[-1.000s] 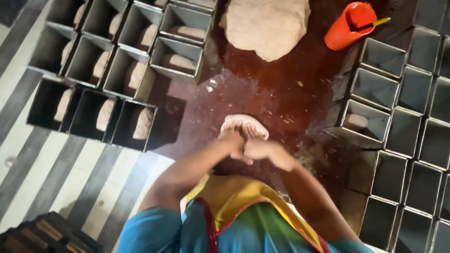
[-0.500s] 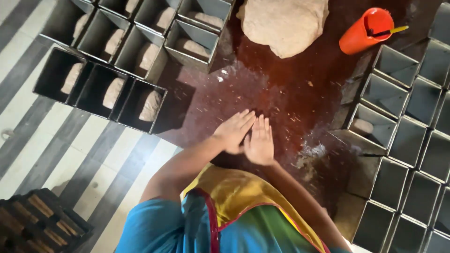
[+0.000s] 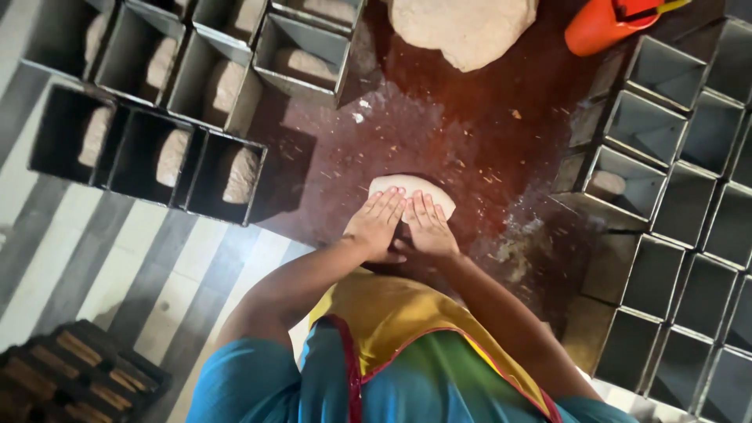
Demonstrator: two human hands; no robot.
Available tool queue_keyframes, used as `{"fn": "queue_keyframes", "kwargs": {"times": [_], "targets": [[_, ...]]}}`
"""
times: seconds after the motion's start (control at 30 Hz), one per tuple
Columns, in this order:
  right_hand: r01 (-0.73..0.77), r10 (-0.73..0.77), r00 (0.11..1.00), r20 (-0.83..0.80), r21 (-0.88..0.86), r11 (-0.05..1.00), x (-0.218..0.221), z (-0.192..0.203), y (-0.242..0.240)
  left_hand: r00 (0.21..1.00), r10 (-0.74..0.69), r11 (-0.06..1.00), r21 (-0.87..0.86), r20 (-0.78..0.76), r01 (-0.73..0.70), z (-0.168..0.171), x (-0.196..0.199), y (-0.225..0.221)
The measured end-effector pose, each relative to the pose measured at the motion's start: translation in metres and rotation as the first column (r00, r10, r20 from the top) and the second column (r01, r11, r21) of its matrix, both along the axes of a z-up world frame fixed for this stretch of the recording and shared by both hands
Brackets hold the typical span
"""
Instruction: The person tears pieces from a large mass of dough on a floured worktable, rolls each piece by hand into a loaf shape, and places it into an empty metal baking pan. They repeat this cycle, filling pans arranged on both sides of the table.
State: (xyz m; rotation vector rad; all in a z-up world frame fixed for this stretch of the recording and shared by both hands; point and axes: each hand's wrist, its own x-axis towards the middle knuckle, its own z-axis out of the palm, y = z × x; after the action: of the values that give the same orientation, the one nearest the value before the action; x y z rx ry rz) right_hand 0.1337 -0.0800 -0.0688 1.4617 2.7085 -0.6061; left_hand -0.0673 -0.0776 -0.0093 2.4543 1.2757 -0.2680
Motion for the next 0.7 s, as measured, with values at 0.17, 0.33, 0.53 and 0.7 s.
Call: {"fn": "queue_keyframes", "kwargs": {"times": [0.17,0.33,0.53,0.7], "targets": [[-0.003,-0.131,0.906,-0.402,-0.316,0.949,0.055,-0.005,0.026,0.995,-0.079,0.986,-0.154,-0.06,0.069,0.001,-0.013,0.02],[0.549,-0.547,0.682,-0.486,-0.156,0.821,0.025,0.066,0.024,0.975,0.163,0.969,-0.21,0.149,-0.13,0.013,-0.013,0.042],[0.25,-0.219,0.965,-0.141,0.258,0.933,-0.024,0.023,-0.018,0.96,-0.212,0.969,0.169,0.185,0.182,-0.002,-0.016,0.034],[0.161,-0.144,0.986,-0.087,0.243,0.957,-0.018,-0.022,-0.076,0.938,-0.316,0.948,0.081,0.139,0.308,-0.034,-0.046,-0.012]]}}
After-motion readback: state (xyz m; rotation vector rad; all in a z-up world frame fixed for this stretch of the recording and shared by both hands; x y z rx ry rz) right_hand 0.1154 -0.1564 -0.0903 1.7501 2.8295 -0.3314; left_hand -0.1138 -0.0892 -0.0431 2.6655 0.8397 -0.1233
